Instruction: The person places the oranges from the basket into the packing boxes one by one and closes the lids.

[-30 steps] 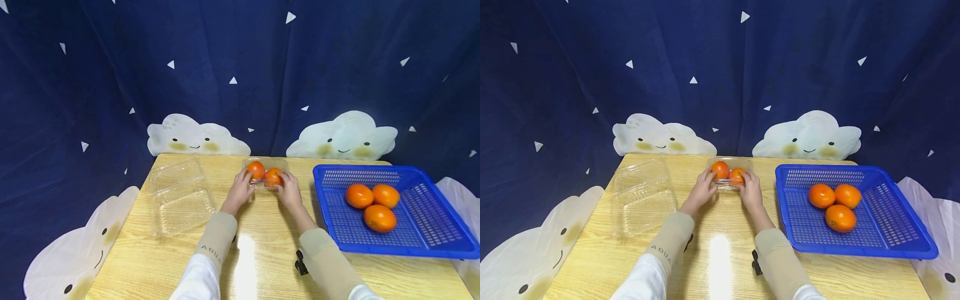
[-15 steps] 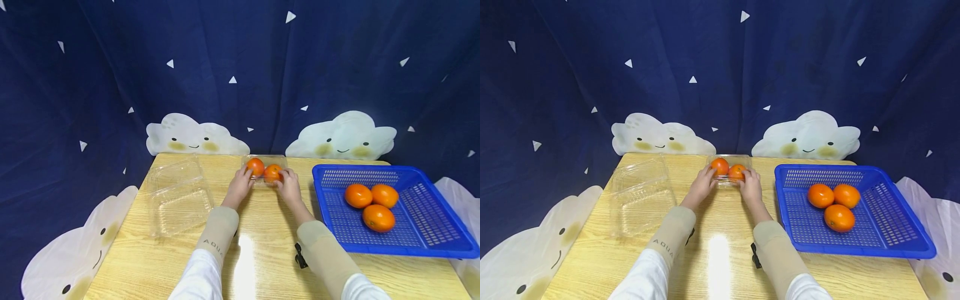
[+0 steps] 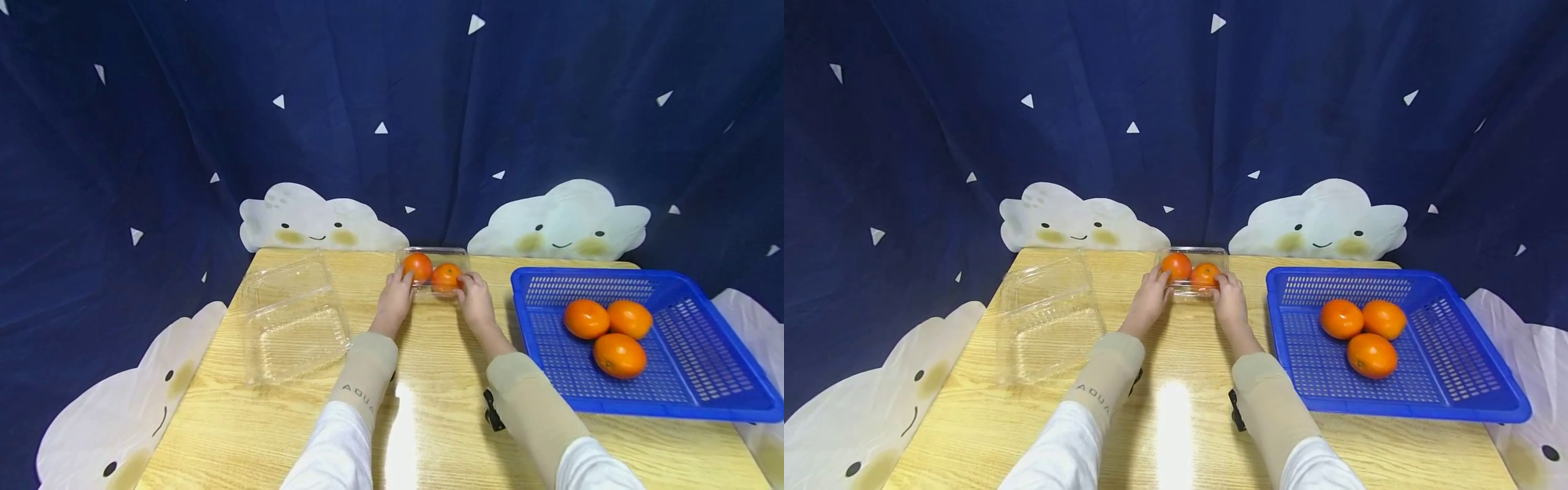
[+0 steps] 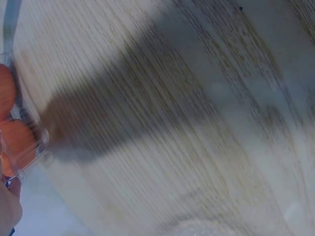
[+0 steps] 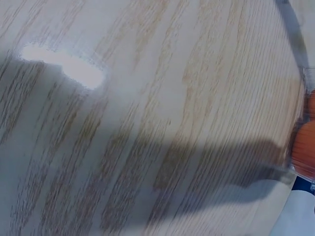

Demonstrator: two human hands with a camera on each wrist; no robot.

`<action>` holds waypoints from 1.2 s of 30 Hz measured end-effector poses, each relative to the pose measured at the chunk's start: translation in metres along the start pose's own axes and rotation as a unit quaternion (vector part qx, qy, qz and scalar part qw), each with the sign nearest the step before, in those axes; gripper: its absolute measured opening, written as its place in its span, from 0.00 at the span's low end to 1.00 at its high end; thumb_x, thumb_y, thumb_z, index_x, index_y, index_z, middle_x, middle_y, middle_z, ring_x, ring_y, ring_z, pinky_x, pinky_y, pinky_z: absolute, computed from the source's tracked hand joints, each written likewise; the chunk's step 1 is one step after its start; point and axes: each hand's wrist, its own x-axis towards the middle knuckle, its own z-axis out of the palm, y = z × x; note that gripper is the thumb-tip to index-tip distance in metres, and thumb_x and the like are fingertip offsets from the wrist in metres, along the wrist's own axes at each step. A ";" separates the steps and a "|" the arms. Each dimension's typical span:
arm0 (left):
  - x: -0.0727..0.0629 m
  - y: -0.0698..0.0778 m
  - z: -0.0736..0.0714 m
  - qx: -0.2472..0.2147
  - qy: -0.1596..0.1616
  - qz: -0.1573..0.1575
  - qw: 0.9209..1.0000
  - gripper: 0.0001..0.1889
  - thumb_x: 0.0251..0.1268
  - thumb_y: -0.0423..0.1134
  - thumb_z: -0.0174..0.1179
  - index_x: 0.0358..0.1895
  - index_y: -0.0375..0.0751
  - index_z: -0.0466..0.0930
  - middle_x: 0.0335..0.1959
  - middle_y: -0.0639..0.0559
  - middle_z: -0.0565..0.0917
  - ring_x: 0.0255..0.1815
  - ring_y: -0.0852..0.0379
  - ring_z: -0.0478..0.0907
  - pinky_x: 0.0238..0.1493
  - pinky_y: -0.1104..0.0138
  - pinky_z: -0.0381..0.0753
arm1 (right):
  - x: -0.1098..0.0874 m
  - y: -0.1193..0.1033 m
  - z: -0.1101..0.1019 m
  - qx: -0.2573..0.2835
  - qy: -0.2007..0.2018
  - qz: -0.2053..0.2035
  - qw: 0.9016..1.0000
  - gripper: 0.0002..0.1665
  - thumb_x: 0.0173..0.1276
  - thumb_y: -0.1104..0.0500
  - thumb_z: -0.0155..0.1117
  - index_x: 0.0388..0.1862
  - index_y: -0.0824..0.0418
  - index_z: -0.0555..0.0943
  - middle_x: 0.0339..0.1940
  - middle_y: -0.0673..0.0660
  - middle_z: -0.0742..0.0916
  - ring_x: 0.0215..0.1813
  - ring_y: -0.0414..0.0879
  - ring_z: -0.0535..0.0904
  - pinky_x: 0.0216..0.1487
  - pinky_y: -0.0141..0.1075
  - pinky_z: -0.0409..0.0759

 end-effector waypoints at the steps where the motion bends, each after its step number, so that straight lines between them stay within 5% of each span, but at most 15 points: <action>1: 0.000 0.001 0.000 -0.001 0.003 -0.003 1.000 0.20 0.64 0.40 0.54 0.58 0.40 0.70 0.62 0.42 0.65 0.56 0.45 0.67 0.46 0.59 0.77 | 0.001 0.000 0.000 0.002 0.000 0.002 1.000 0.17 0.56 0.69 0.64 0.46 0.73 0.78 0.50 0.68 0.77 0.50 0.63 0.73 0.53 0.49 0.71; 12: 0.004 0.006 0.004 -0.029 0.017 -0.020 0.999 0.19 0.64 0.38 0.54 0.57 0.38 0.70 0.62 0.41 0.65 0.55 0.44 0.67 0.44 0.60 0.78 | 0.007 0.002 -0.002 0.014 -0.018 0.062 0.998 0.20 0.59 0.67 0.62 0.50 0.73 0.75 0.53 0.67 0.75 0.53 0.61 0.74 0.54 0.48 0.71; 36: 0.005 0.004 0.004 -0.036 0.006 -0.027 0.999 0.20 0.65 0.36 0.52 0.60 0.38 0.68 0.64 0.40 0.63 0.60 0.43 0.64 0.52 0.59 0.74 | 0.005 0.003 0.002 0.030 -0.019 0.058 0.998 0.21 0.61 0.68 0.59 0.53 0.73 0.73 0.54 0.67 0.74 0.55 0.60 0.73 0.55 0.48 0.71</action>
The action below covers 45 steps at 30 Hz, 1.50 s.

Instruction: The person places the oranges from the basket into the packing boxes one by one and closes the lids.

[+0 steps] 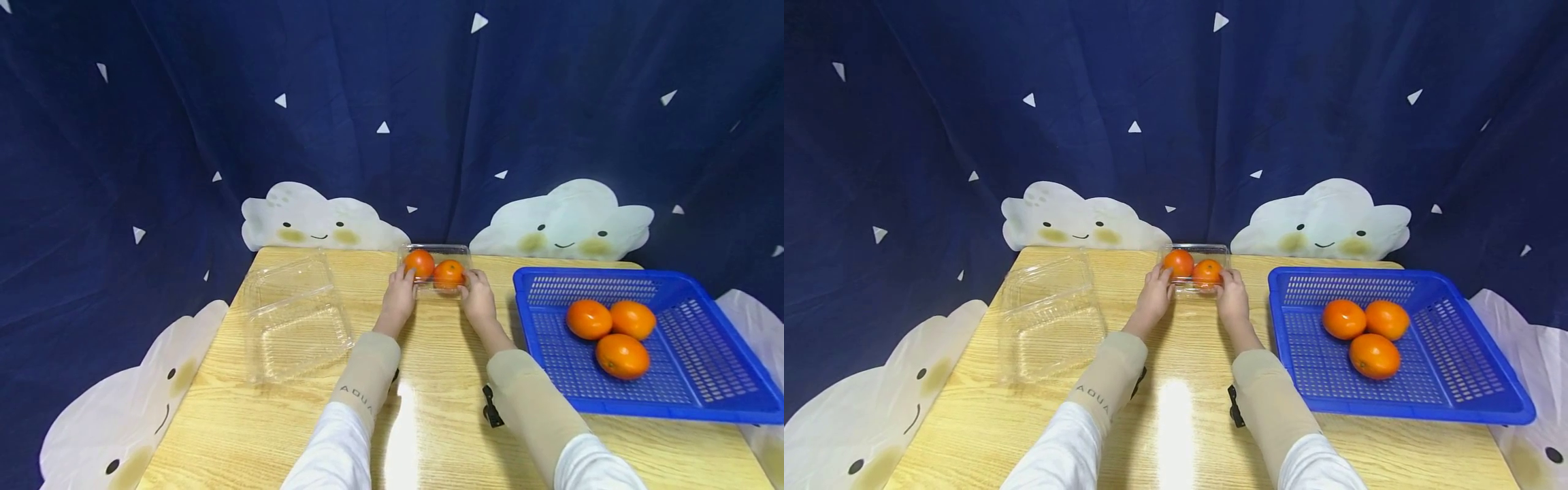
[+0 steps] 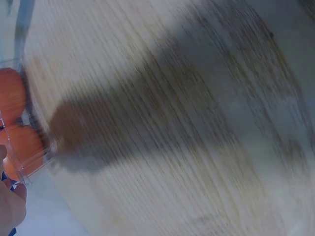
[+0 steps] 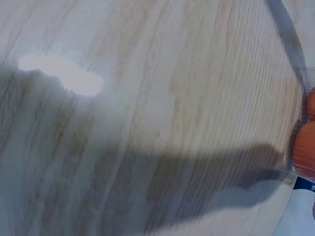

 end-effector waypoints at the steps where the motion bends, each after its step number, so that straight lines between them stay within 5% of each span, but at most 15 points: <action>1: 0.000 0.000 0.000 -0.002 0.003 0.000 1.000 0.20 0.65 0.36 0.52 0.60 0.38 0.68 0.63 0.40 0.63 0.60 0.43 0.65 0.52 0.59 0.74 | -0.001 0.001 0.001 0.004 0.005 -0.005 1.000 0.21 0.61 0.68 0.59 0.53 0.73 0.73 0.54 0.68 0.73 0.55 0.61 0.73 0.55 0.48 0.70; 16: -0.023 -0.001 0.000 0.026 0.096 0.041 0.994 0.17 0.62 0.37 0.52 0.54 0.37 0.73 0.56 0.42 0.72 0.58 0.46 0.67 0.61 0.58 0.63 | -0.030 -0.001 0.016 0.037 0.122 -0.089 0.988 0.12 0.59 0.70 0.57 0.43 0.69 0.77 0.45 0.66 0.77 0.50 0.60 0.72 0.56 0.48 0.69; 26: -0.053 -0.015 -0.014 0.081 0.146 0.063 0.984 0.14 0.60 0.39 0.53 0.48 0.39 0.77 0.45 0.47 0.78 0.48 0.49 0.71 0.57 0.59 0.63 | -0.046 -0.013 0.024 0.053 0.087 -0.107 0.989 0.14 0.58 0.70 0.59 0.45 0.68 0.77 0.46 0.63 0.79 0.50 0.57 0.74 0.54 0.47 0.72; 37: -0.088 -0.046 -0.051 0.032 0.177 0.020 0.983 0.13 0.58 0.35 0.54 0.46 0.33 0.77 0.44 0.42 0.79 0.47 0.45 0.72 0.55 0.56 0.66 | -0.058 -0.033 0.034 0.060 0.051 -0.133 0.988 0.15 0.57 0.69 0.60 0.45 0.70 0.77 0.40 0.61 0.80 0.42 0.53 0.76 0.44 0.42 0.77; 45: -0.114 -0.079 -0.075 0.021 0.244 -0.014 0.969 0.12 0.55 0.31 0.55 0.43 0.29 0.77 0.40 0.38 0.80 0.42 0.42 0.74 0.53 0.52 0.66 | -0.065 -0.053 0.045 0.071 0.008 -0.153 0.986 0.15 0.60 0.68 0.59 0.46 0.69 0.77 0.41 0.62 0.80 0.43 0.51 0.76 0.44 0.40 0.77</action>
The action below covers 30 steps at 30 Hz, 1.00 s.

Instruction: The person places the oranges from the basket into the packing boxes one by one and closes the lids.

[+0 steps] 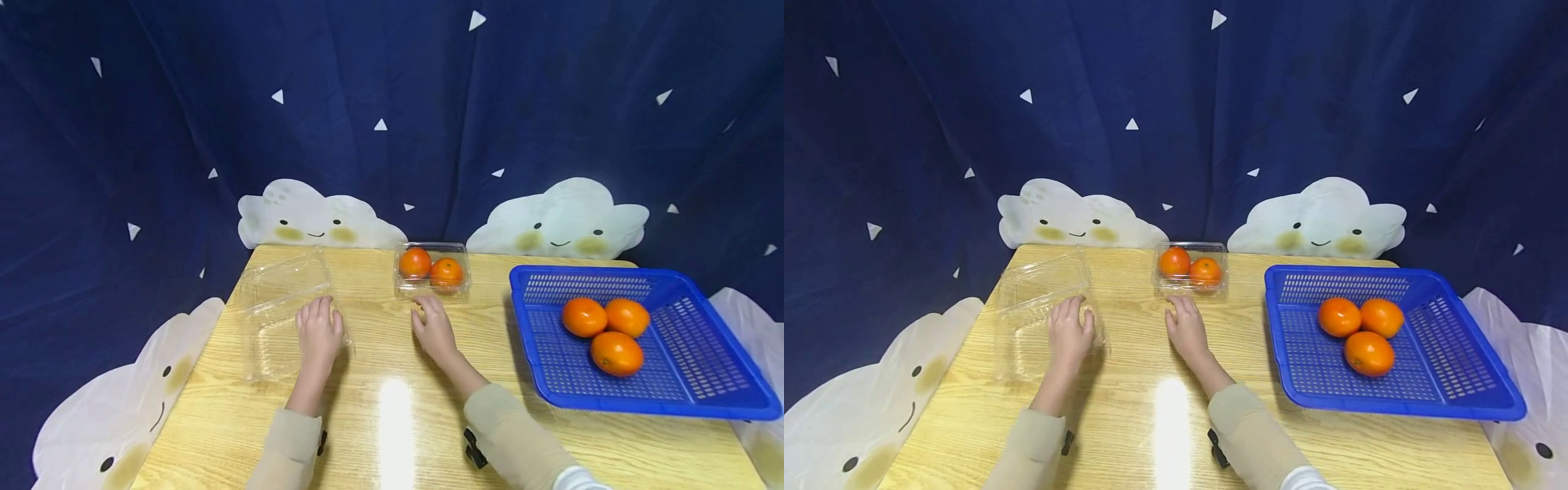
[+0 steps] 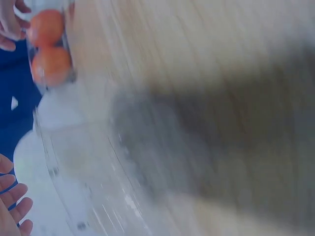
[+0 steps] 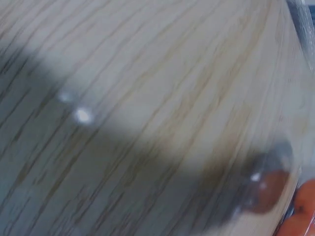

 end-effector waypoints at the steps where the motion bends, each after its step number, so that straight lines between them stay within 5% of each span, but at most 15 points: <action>1: -0.001 -0.004 -0.003 -0.001 0.007 -0.008 1.000 0.12 0.54 0.30 0.55 0.43 0.29 0.77 0.40 0.37 0.80 0.42 0.41 0.74 0.53 0.52 0.66 | 0.000 -0.003 0.002 0.000 -0.005 -0.003 1.000 0.14 0.60 0.68 0.59 0.46 0.69 0.77 0.41 0.62 0.80 0.43 0.51 0.76 0.44 0.40 0.77; 14: -0.017 -0.054 -0.042 0.016 0.080 -0.131 0.988 0.14 0.51 0.29 0.57 0.43 0.30 0.76 0.41 0.35 0.79 0.44 0.37 0.70 0.53 0.49 0.61 | 0.000 -0.037 0.025 0.008 -0.110 0.018 0.994 0.19 0.65 0.61 0.57 0.54 0.62 0.73 0.48 0.59 0.80 0.47 0.49 0.76 0.44 0.37 0.77; 24: -0.034 -0.082 -0.063 0.014 0.017 -0.258 0.966 0.19 0.52 0.31 0.54 0.49 0.28 0.72 0.49 0.33 0.73 0.49 0.34 0.64 0.56 0.47 0.55 | 0.004 -0.062 0.039 0.031 -0.146 0.027 0.988 0.20 0.65 0.59 0.56 0.56 0.61 0.72 0.44 0.61 0.80 0.44 0.49 0.77 0.41 0.37 0.77; 30: -0.044 -0.093 -0.067 0.008 -0.009 -0.303 0.953 0.22 0.52 0.32 0.54 0.52 0.28 0.69 0.53 0.32 0.71 0.53 0.33 0.63 0.55 0.46 0.56 | 0.001 -0.073 0.050 0.033 -0.185 0.040 0.981 0.24 0.66 0.57 0.56 0.60 0.62 0.68 0.47 0.60 0.79 0.35 0.43 0.76 0.35 0.30 0.76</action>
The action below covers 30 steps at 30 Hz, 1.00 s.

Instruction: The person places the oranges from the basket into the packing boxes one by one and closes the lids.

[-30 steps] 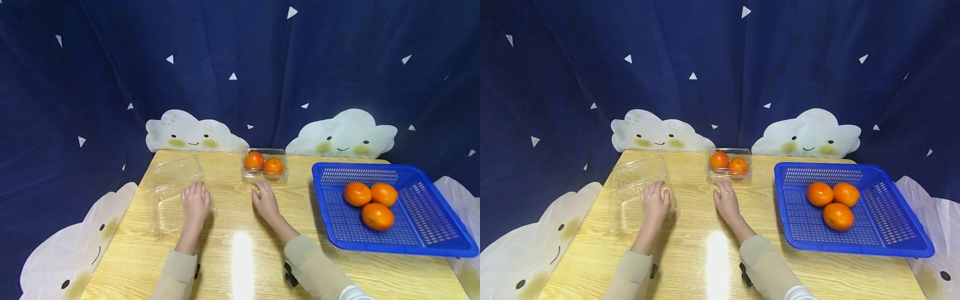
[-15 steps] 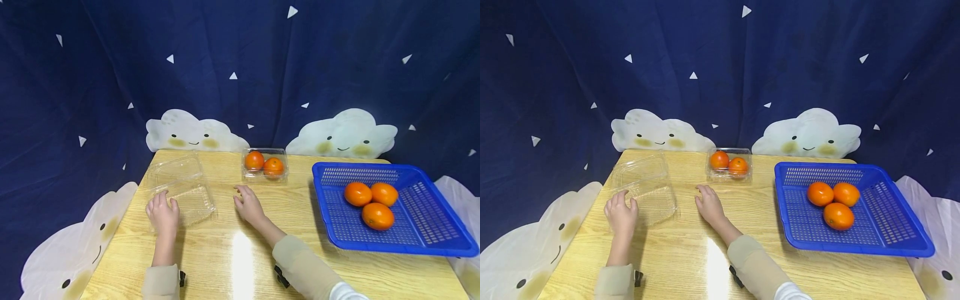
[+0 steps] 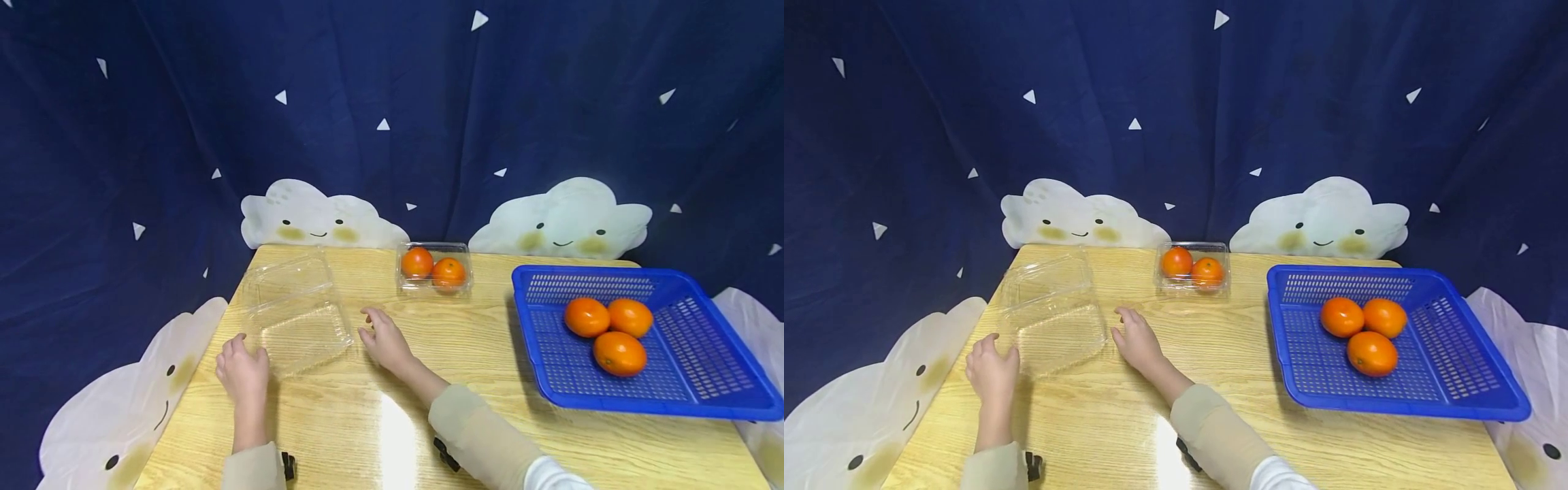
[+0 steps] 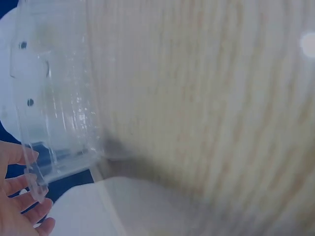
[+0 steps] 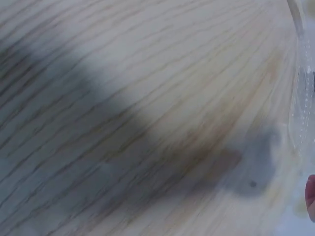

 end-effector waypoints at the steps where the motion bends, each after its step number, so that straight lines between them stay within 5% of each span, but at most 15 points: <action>1: 0.000 -0.002 0.000 0.000 -0.003 -0.005 1.000 0.22 0.52 0.33 0.54 0.53 0.28 0.69 0.53 0.32 0.70 0.54 0.33 0.62 0.55 0.46 0.56 | 0.000 -0.002 0.002 0.001 -0.006 0.000 1.000 0.25 0.66 0.57 0.56 0.60 0.62 0.68 0.47 0.60 0.79 0.33 0.42 0.75 0.34 0.29 0.75; 15: -0.005 -0.017 -0.001 0.005 -0.032 -0.041 0.999 0.24 0.54 0.34 0.53 0.54 0.24 0.67 0.45 0.29 0.74 0.49 0.31 0.66 0.50 0.43 0.60 | 0.001 -0.019 0.016 0.031 -0.087 0.032 0.995 0.28 0.69 0.54 0.51 0.64 0.65 0.63 0.48 0.58 0.78 0.30 0.36 0.74 0.31 0.27 0.73; 30: -0.009 -0.022 0.001 -0.023 -0.057 -0.033 0.998 0.22 0.55 0.30 0.46 0.54 0.22 0.67 0.33 0.32 0.77 0.38 0.35 0.73 0.45 0.43 0.65 | 0.000 -0.024 0.021 0.064 -0.070 0.039 0.995 0.30 0.68 0.59 0.52 0.65 0.70 0.60 0.45 0.58 0.81 0.38 0.43 0.79 0.38 0.30 0.77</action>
